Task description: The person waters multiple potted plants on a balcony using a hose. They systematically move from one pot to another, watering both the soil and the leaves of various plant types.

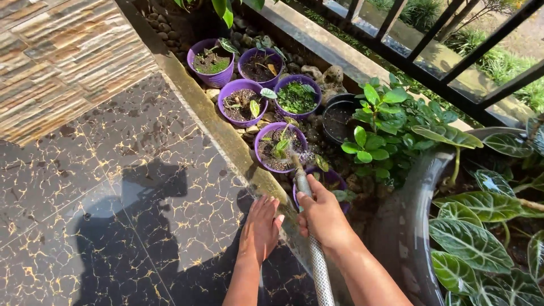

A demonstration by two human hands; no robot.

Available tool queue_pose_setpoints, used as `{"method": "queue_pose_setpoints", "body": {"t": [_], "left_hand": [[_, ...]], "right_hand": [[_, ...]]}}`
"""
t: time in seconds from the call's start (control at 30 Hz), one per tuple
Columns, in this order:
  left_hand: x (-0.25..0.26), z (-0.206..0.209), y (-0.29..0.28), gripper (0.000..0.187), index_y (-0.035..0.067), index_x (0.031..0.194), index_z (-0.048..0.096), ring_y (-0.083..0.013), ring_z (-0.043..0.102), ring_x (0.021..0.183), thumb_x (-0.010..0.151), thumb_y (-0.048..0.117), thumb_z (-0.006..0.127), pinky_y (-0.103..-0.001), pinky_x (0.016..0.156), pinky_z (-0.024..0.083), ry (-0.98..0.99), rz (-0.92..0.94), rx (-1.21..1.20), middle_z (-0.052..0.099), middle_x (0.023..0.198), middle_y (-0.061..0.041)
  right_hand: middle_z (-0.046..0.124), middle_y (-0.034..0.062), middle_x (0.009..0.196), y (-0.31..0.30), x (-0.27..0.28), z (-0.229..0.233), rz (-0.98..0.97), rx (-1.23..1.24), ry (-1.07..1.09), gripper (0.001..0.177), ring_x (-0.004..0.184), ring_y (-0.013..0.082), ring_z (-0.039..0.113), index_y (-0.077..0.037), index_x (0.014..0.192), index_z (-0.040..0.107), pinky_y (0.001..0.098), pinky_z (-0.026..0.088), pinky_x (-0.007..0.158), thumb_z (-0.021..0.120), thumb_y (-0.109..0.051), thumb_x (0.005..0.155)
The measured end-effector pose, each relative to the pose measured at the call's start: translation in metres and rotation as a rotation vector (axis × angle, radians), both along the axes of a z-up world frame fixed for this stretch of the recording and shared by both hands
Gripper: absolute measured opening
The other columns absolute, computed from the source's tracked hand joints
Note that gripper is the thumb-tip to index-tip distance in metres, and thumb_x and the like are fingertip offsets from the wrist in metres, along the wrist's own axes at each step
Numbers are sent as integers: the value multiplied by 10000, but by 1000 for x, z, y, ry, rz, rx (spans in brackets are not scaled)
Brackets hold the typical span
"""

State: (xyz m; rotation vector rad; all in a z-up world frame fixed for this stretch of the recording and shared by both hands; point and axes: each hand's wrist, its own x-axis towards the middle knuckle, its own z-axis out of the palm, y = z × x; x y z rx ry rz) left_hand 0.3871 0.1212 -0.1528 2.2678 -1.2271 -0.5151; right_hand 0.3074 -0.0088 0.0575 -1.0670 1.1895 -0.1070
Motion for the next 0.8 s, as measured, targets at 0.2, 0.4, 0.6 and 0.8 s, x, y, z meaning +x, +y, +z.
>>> {"method": "queue_pose_setpoints", "body": {"t": [0.2, 0.4, 0.6, 0.8], "left_hand": [[11, -3, 7, 509, -56, 1435, 497, -383, 369, 1466, 1013, 228, 492, -510, 1241, 253, -154, -67, -209, 521, 1485, -216], [7, 10, 9, 523, -14, 1470, 505, -327, 393, 1471, 1074, 326, 470, -470, 1211, 303, -174, 7, -276, 511, 1528, -179], [1, -76, 14, 617, 40, 1580, 367, -343, 298, 1501, 1108, 406, 518, -502, 1202, 271, -130, -109, -165, 368, 1623, -159], [-21, -177, -2, 519, 174, 1366, 617, -193, 601, 1303, 948, 414, 811, -360, 1123, 470, -771, 93, -336, 659, 1382, -7]], "right_hand": [[380, 97, 700, -24, 64, 1, 67, 100, -88, 722, 505, 230, 408, -186, 1662, 200, 391, 358, 447, 513, -129, 1013], [366, 66, 748, -51, 132, 20, 161, 54, -211, 715, 526, 187, 422, -131, 1657, 193, 333, 388, 384, 498, -103, 1011], [464, 113, 874, -77, 194, 90, 213, 1, -322, 713, 500, 175, 428, -217, 1666, 273, 321, 369, 393, 506, -93, 1004], [436, 75, 871, -107, 241, 126, 245, -124, -460, 732, 548, 156, 440, -146, 1670, 210, 306, 383, 400, 507, -105, 1002]]}}
